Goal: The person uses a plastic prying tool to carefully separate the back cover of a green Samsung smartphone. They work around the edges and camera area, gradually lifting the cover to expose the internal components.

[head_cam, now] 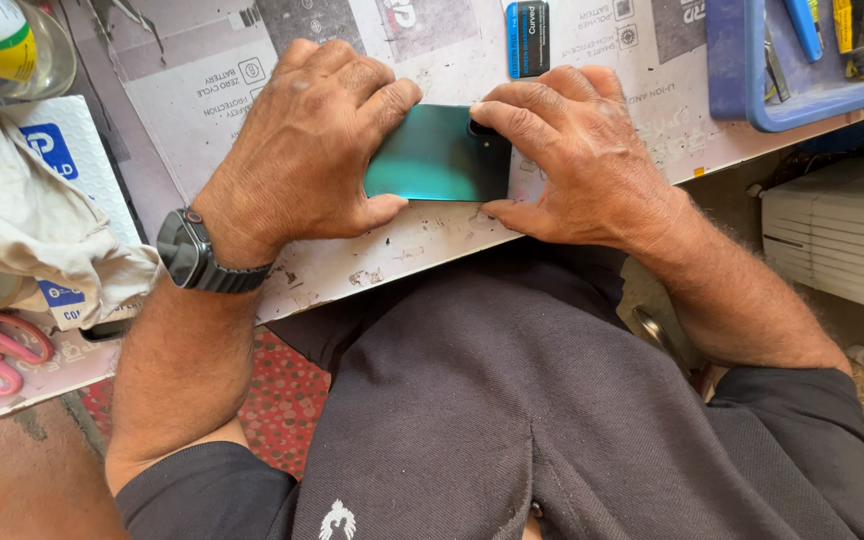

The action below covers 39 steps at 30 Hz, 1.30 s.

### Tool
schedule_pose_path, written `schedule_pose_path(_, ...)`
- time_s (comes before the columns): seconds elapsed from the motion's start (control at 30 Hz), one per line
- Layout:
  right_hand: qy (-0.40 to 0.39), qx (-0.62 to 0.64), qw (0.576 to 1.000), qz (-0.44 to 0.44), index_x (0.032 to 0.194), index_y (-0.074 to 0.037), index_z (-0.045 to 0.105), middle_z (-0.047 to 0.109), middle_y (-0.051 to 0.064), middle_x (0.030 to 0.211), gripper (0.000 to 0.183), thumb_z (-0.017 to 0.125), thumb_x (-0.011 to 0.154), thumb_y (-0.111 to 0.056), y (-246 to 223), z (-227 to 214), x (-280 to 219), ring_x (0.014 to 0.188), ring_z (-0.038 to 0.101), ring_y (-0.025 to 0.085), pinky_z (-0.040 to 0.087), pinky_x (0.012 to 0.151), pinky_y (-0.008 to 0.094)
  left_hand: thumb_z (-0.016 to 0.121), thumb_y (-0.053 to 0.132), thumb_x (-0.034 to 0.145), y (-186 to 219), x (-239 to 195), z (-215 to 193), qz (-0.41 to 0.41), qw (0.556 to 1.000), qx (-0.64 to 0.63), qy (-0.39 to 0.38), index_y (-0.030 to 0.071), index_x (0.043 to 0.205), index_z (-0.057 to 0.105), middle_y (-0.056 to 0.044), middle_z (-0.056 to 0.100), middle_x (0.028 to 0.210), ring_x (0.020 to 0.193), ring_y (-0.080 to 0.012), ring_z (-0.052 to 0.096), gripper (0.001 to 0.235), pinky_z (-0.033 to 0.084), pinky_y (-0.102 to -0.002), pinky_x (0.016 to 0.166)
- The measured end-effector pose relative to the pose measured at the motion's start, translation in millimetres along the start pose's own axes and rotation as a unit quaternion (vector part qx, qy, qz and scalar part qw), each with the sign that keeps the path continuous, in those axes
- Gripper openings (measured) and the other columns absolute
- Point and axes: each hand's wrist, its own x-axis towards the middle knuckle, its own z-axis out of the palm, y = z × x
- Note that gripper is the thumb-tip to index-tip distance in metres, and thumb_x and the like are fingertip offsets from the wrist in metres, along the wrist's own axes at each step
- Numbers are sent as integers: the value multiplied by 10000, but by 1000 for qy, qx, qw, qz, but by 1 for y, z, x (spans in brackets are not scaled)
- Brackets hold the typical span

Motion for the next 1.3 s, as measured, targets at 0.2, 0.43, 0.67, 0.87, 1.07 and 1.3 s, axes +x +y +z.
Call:
schedule_pose_path(0.2, 6, -6, 1000, -3, 1409, -88, 578, 625, 112, 1327, 910, 952, 650, -424, -4, 0, 7, 1233, 548, 318, 352, 1086, 501, 958, 313, 581, 6, 2, -4, 4, 1000, 3, 5, 62, 1351, 608, -111, 656, 1177, 1121, -305, 593, 882, 407, -472, 1020)
schedule_pose_path(0.43, -26, 6, 999, 33, 1408, -56, 573, 639, 148, 1249, 930, 928, 637, -436, -10, 1, 22, 1154, 573, 316, 379, 1022, 496, 954, 279, 551, 9, 5, -10, -4, 1000, -6, 2, 79, 1368, 601, -108, 657, 1204, 1148, -298, 582, 912, 383, -482, 1017)
schedule_pose_path(0.67, -67, 164, 976, 126, 1282, -38, 669, 716, 131, 991, 517, 805, 849, -285, 0, 0, 33, 896, 690, 271, 548, 815, 412, 927, 171, 589, 15, 5, -15, 16, 1000, -11, 4, 107, 1402, 593, -75, 633, 1273, 1199, -291, 569, 882, 374, -473, 1055)
schedule_pose_path(0.87, -135, 353, 896, 234, 1109, -28, 687, 739, 49, 800, 294, 739, 871, -193, 7, 0, 39, 718, 684, 119, 556, 642, 284, 898, 139, 591, 16, 6, -17, 19, 1000, 20, 5, 130, 1400, 596, -70, 595, 1282, 1243, -287, 549, 863, 366, -461, 1105)
schedule_pose_path(1.07, -77, 465, 845, 253, 1122, -10, 632, 710, 22, 801, 239, 692, 944, -158, 2, 10, 29, 707, 606, 63, 516, 610, 240, 922, 216, 654, 8, 10, -22, -4, 999, 33, 39, 106, 1416, 550, -112, 561, 1301, 1261, -328, 530, 854, 384, -521, 1091)
schedule_pose_path(1.3, -7, 582, 770, 260, 1178, 10, 568, 642, -19, 804, 235, 638, 1019, -149, -4, 32, 21, 688, 548, 28, 468, 586, 210, 976, 250, 651, 7, 12, -16, -84, 996, 3, 41, 74, 1518, 443, -187, 504, 1468, 1338, -386, 525, 1033, 431, -500, 1145)
